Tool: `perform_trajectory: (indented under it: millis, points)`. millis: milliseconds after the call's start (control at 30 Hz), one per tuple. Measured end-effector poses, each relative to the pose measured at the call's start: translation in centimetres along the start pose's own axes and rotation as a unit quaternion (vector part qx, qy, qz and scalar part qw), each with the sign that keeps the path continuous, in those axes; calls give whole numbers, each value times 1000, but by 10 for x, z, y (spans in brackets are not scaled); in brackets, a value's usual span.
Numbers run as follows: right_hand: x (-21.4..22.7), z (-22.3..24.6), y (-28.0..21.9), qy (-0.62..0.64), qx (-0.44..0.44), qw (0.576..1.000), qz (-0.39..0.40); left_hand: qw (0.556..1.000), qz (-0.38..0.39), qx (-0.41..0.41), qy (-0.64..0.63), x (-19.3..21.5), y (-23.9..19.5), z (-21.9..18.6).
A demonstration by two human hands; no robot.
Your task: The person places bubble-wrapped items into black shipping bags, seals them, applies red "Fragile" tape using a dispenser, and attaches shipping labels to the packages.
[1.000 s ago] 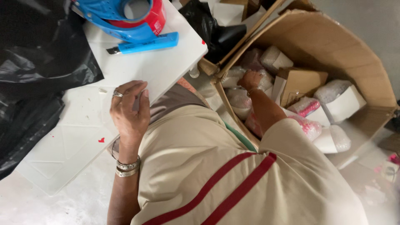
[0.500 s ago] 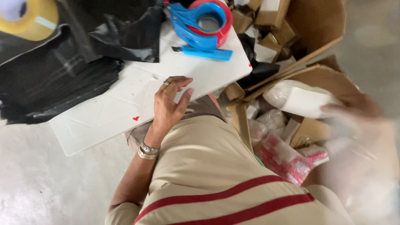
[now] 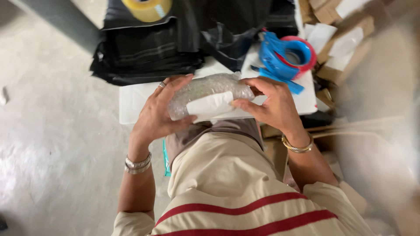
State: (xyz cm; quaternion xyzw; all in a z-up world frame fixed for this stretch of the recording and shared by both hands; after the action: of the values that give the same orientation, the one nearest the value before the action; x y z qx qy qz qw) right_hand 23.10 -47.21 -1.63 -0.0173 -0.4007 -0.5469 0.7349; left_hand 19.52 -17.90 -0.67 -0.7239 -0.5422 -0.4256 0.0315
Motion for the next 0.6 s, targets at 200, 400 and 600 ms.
perform_trajectory:
  millis: [200, 400, 600]
  points:
    - [15, -48, -32, -206, -66, 969, -123, 994, -90, 53, -20, -20, -34, 33]
    - [3, -88, -58, -340, -32, 932, -122, 996, -84, 25, 19, -25, -38, 28]
    - [-1, -86, -58, -324, -84, 940, -65, 996, -84, 16, 23, -25, -40, 25]
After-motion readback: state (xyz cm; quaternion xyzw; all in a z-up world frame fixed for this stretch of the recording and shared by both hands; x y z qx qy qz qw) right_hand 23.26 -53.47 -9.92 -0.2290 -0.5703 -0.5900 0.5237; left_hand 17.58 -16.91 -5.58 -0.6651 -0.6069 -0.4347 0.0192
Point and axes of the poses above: each hand's wrist, its own y-axis towards the middle knuckle, its own x-axis out of the back of the hand, z = x × y, the point moved 1 cm from there along y, towards the middle knuckle, and after that the axes turned 5 degrees about -x, right-handed, at the moved point
